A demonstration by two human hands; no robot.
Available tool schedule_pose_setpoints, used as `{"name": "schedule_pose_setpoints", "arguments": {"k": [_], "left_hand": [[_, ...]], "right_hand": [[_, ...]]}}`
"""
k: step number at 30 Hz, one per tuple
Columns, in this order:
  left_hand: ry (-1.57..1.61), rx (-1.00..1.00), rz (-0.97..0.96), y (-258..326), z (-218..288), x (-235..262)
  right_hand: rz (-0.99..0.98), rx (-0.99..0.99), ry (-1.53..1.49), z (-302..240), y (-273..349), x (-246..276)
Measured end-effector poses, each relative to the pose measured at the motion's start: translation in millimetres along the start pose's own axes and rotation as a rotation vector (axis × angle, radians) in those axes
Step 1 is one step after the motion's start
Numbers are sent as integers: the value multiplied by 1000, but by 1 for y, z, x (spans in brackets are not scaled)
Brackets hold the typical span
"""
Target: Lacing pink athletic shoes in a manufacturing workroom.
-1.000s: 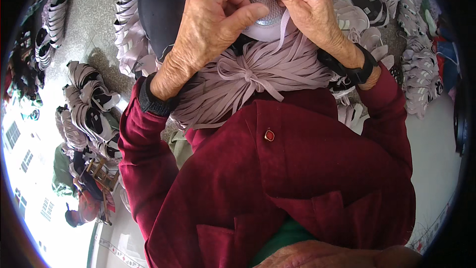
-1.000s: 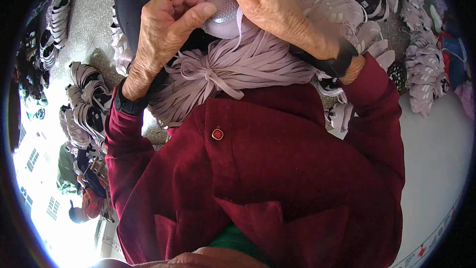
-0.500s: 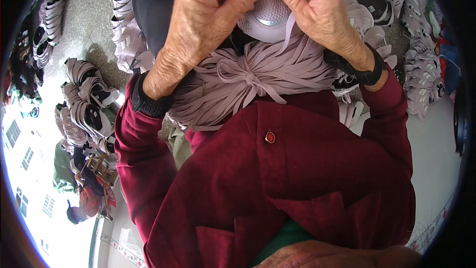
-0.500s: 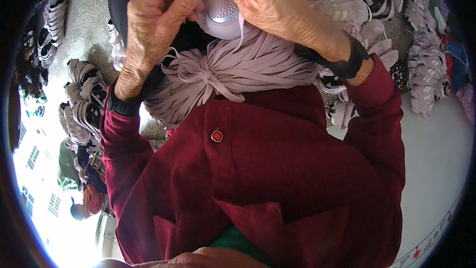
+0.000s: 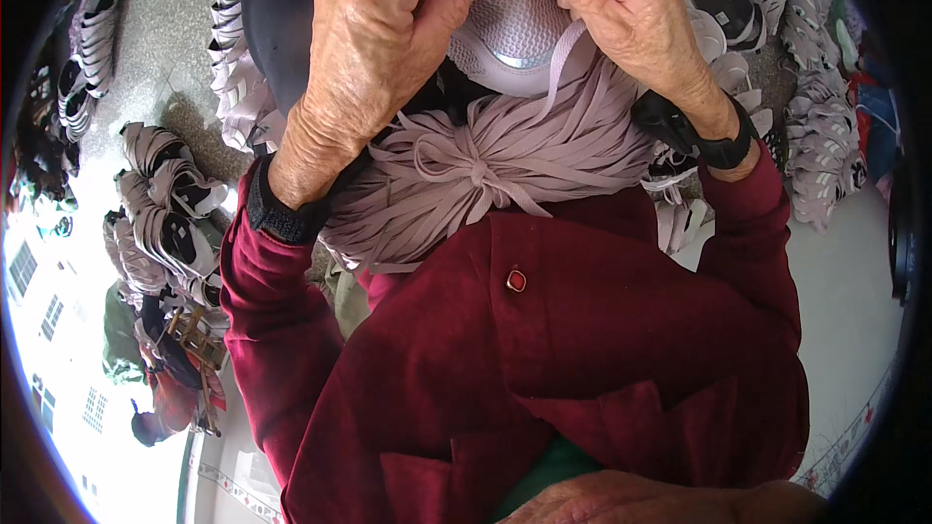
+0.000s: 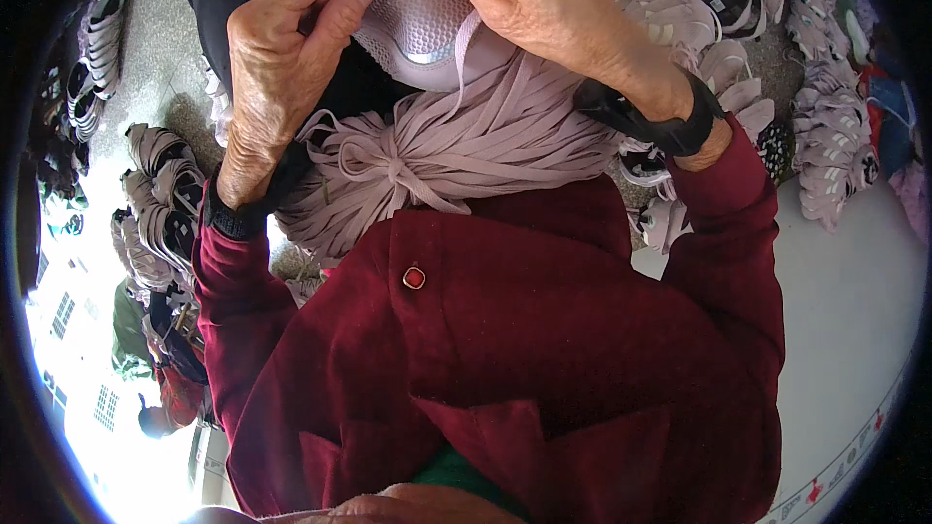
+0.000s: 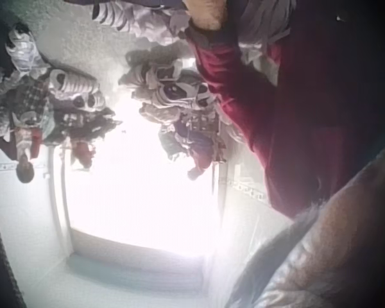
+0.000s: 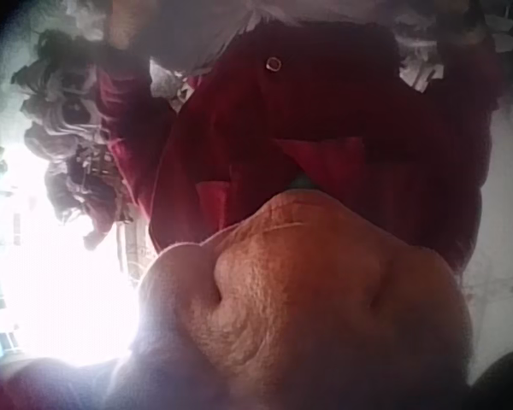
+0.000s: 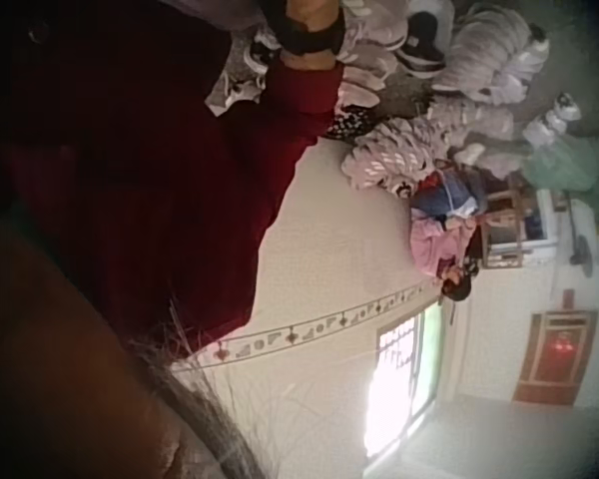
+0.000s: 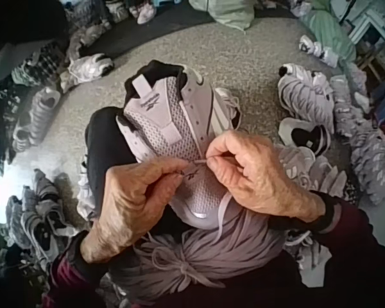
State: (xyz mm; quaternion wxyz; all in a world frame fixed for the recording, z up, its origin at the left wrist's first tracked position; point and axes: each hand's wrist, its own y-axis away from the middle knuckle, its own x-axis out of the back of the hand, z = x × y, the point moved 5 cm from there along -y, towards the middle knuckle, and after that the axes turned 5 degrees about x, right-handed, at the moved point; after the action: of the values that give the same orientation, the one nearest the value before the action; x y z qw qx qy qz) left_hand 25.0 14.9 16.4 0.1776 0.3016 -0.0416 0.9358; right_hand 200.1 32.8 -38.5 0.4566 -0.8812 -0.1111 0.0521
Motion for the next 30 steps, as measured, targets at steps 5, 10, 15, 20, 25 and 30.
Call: {"name": "schedule_pose_setpoints", "arguments": {"k": [5,10,15,20,25,30], "left_hand": [[-140,-114,93,7,-24,-10],[-238,-216,135,7,-18,-14],[-212,-361,242,8,-12,-17],[-216,-342,230,10,-15,-17],[-191,-331,221,10,-15,-17],[-186,-351,231,9,-15,-17]], "right_hand": [[-52,-43,-32,-3,-3,1],[-59,-35,50,-5,-7,1],[-246,-203,246,-7,-10,-2],[-108,-16,41,-4,-8,0],[-114,9,47,-3,-7,0],[-106,25,58,-4,-8,0]]}}
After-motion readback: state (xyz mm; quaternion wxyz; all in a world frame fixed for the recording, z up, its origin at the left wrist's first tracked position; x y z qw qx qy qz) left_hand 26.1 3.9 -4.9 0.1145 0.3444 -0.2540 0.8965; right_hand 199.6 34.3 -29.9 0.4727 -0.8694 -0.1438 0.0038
